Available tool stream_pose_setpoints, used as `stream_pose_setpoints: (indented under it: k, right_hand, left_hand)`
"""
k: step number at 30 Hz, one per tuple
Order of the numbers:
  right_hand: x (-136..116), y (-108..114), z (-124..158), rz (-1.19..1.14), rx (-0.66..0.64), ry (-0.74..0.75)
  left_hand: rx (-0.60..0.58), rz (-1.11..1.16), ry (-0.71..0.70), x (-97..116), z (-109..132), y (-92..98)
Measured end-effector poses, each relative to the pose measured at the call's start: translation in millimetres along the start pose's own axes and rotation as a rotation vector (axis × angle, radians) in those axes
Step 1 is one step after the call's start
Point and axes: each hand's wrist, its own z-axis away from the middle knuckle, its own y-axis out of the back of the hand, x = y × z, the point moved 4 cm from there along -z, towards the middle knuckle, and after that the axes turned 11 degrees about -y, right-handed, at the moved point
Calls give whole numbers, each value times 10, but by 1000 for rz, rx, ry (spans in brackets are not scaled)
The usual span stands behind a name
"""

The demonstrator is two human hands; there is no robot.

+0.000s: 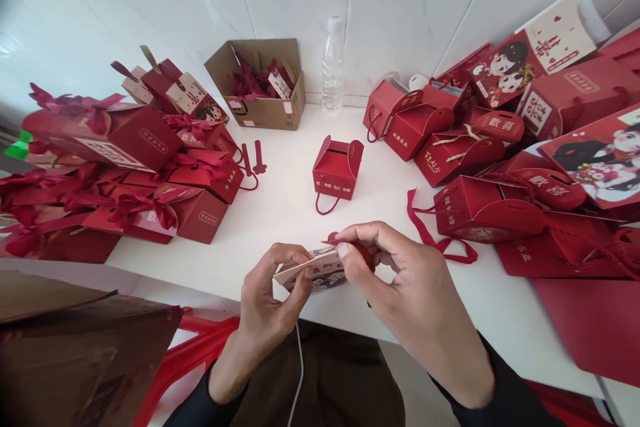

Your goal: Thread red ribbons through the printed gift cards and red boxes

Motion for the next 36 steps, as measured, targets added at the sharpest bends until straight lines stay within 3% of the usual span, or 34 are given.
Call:
stream_pose_setpoints:
  k: [17,26,36]
  right_hand:
    - [-342,-108,-204,429,-150,534]
    - [-449,-224,-309,674,-385,729]
    - [-438,-264,-521,638,-555,896]
  left_hand:
    - [7,-43,-49,48,-22,-2]
    - [56,20,-39,22,11,4]
    - [82,-29,-43,51,7,34]
